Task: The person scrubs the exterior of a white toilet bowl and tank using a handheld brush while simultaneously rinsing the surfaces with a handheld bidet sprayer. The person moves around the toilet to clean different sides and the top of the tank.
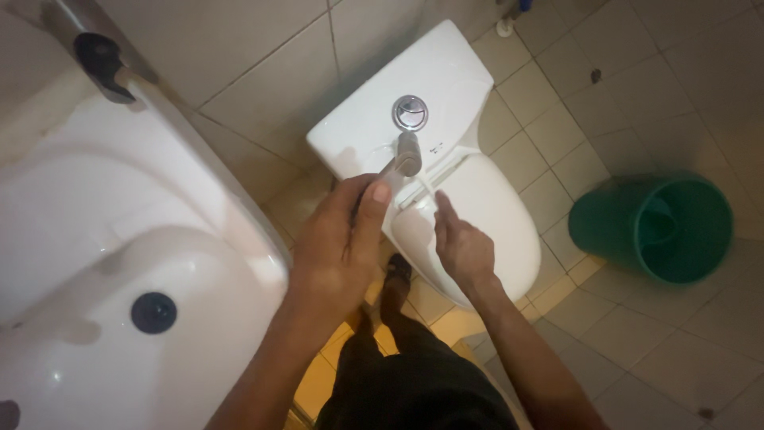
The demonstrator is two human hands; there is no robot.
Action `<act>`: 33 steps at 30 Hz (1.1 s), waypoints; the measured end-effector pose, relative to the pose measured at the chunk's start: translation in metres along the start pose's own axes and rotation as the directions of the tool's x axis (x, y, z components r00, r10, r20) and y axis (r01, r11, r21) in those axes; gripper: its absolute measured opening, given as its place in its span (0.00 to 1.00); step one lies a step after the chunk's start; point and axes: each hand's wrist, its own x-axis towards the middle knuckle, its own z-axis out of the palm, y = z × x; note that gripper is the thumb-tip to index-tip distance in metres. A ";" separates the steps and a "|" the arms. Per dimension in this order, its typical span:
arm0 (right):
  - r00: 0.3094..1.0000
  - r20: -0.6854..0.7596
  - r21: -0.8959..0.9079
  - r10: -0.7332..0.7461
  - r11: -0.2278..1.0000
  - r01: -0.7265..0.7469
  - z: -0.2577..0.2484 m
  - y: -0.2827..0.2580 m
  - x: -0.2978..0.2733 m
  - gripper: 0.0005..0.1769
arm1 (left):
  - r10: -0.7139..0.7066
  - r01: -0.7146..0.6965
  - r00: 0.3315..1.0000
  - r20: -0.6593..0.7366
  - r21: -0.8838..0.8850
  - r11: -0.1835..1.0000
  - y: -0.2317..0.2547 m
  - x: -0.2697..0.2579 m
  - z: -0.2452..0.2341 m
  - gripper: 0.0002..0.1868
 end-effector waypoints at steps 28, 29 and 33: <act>0.976 0.170 0.078 0.136 0.986 -0.150 0.014 -0.001 -0.015 0.25 | -0.103 0.102 0.993 0.064 0.024 0.995 -0.002 0.001 0.001 0.28; 0.958 0.208 0.056 0.198 0.975 -0.214 0.013 0.000 -0.015 0.25 | -0.080 0.079 0.996 0.037 0.017 0.997 -0.003 0.000 0.001 0.28; 0.996 -0.030 0.078 0.086 0.993 -0.083 0.013 -0.001 -0.015 0.26 | -0.035 0.035 0.999 -0.014 0.009 0.999 -0.004 -0.002 0.002 0.28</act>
